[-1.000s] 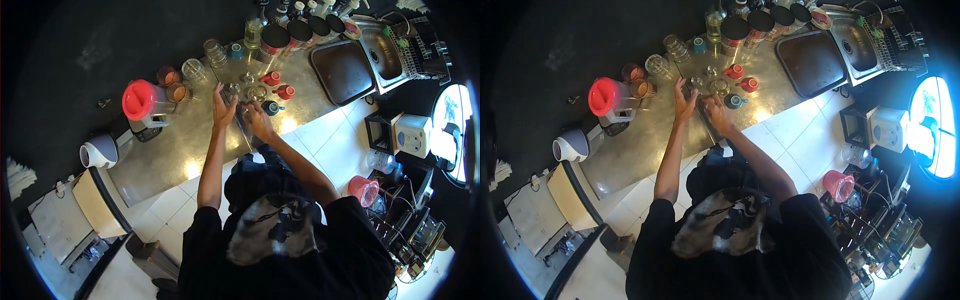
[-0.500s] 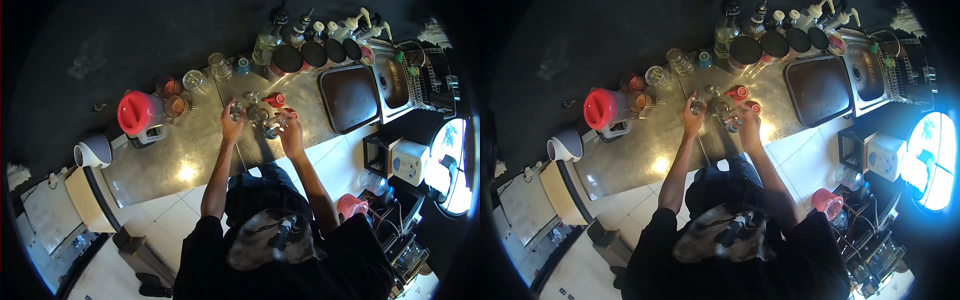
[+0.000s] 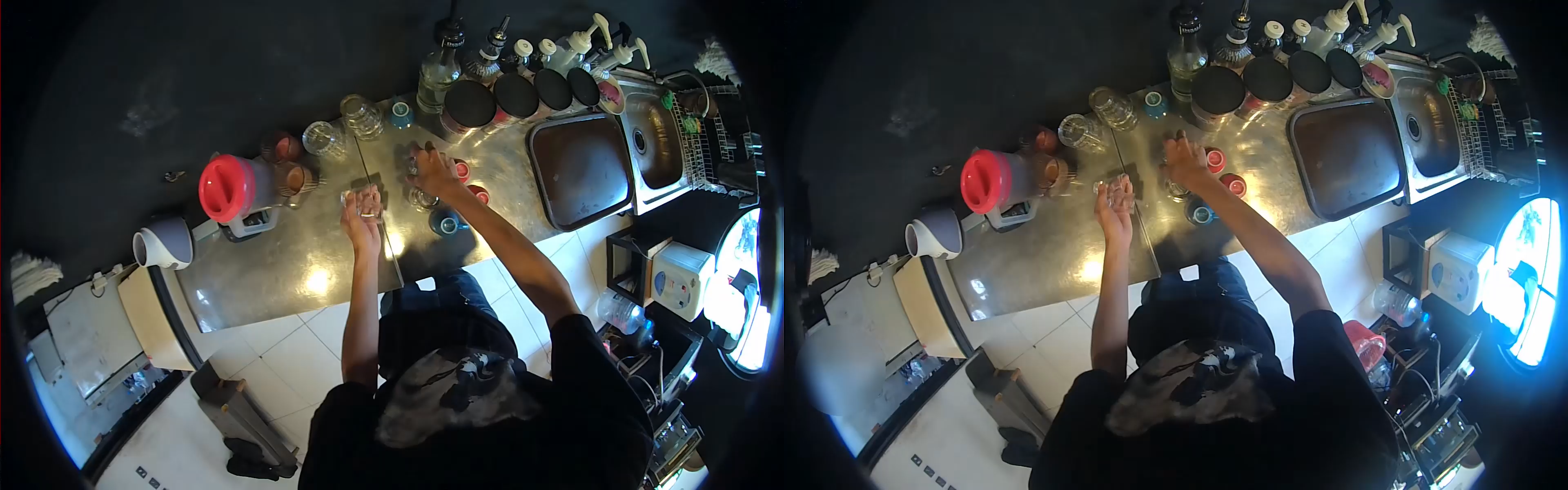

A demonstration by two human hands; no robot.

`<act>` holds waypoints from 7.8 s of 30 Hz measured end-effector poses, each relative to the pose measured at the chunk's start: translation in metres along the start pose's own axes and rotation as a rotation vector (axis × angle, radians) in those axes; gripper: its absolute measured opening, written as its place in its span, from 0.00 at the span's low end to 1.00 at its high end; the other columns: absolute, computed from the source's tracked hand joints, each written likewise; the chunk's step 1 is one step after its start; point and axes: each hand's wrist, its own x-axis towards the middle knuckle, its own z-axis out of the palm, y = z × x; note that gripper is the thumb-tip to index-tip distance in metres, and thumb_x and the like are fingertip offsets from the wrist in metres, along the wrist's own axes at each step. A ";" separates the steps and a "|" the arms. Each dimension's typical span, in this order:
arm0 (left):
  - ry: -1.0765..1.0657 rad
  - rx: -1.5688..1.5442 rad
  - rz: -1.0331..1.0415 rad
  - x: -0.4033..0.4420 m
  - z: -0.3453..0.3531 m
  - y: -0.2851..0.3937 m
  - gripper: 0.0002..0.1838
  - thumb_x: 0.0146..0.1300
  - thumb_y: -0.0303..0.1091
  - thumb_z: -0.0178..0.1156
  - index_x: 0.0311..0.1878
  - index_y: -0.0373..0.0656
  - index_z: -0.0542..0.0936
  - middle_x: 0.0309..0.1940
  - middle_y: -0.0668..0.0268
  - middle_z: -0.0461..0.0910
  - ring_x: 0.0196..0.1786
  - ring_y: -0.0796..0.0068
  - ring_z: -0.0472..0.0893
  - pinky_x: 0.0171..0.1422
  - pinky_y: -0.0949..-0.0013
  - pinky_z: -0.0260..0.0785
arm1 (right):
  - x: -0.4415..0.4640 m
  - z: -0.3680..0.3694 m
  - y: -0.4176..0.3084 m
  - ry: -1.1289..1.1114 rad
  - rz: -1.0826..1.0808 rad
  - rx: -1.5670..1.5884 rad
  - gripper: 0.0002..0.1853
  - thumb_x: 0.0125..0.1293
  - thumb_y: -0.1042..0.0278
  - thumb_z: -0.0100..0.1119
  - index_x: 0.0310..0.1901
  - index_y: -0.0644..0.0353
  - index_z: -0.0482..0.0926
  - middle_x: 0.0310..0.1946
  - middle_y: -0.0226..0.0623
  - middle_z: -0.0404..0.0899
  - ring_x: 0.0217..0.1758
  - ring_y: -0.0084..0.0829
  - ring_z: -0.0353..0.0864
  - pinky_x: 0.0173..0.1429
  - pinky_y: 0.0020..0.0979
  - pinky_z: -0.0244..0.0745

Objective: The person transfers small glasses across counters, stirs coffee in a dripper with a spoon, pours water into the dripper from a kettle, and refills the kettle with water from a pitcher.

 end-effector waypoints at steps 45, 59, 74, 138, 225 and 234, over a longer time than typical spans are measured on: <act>-2.218 0.834 -1.796 -0.523 0.057 -0.075 0.30 0.60 0.47 0.59 0.60 0.39 0.65 0.31 0.53 0.81 0.30 0.58 0.85 0.32 0.65 0.80 | -0.632 -0.153 -0.196 1.827 1.323 0.478 0.18 0.56 0.72 0.70 0.50 0.59 0.79 0.33 0.29 0.80 0.32 0.16 0.77 0.37 0.22 0.74; -2.050 0.895 -2.347 -0.768 0.043 -0.196 0.27 0.60 0.45 0.64 0.56 0.45 0.65 0.30 0.50 0.80 0.26 0.56 0.84 0.29 0.61 0.83 | -0.846 -0.217 -0.127 2.142 1.180 0.563 0.24 0.60 0.73 0.66 0.59 0.62 0.75 0.45 0.38 0.82 0.38 0.17 0.79 0.42 0.20 0.75; -2.254 0.602 -2.402 -1.089 0.006 -0.301 0.25 0.63 0.46 0.62 0.57 0.46 0.65 0.30 0.50 0.79 0.25 0.56 0.83 0.28 0.63 0.79 | -1.105 -0.207 -0.167 3.248 0.382 0.284 0.24 0.64 0.73 0.62 0.60 0.59 0.67 0.63 0.49 0.67 0.62 0.43 0.73 0.64 0.40 0.71; -3.583 0.701 -0.363 -1.532 -0.140 -0.370 0.31 0.53 0.49 0.72 0.55 0.36 0.80 0.33 0.63 0.83 0.31 0.81 0.80 0.31 0.74 0.71 | -1.574 -0.193 -0.132 1.171 1.932 0.033 0.26 0.50 0.73 0.71 0.52 0.58 0.73 0.45 0.40 0.79 0.49 0.47 0.79 0.51 0.41 0.75; -3.369 -0.507 0.539 -1.502 -0.153 -0.416 0.12 0.67 0.38 0.59 0.45 0.39 0.71 0.35 0.57 0.79 0.34 0.59 0.78 0.40 0.61 0.69 | -1.707 -0.230 0.060 0.448 2.060 -0.145 0.22 0.50 0.60 0.71 0.48 0.55 0.82 0.42 0.42 0.83 0.51 0.41 0.81 0.55 0.42 0.71; -3.538 0.221 -0.162 -1.506 -0.155 -0.406 0.15 0.71 0.46 0.56 0.46 0.43 0.71 0.29 0.63 0.73 0.28 0.65 0.73 0.34 0.64 0.67 | -1.679 -0.259 -0.006 1.172 1.728 -0.356 0.25 0.58 0.55 0.69 0.53 0.59 0.79 0.37 0.38 0.83 0.42 0.35 0.84 0.46 0.36 0.73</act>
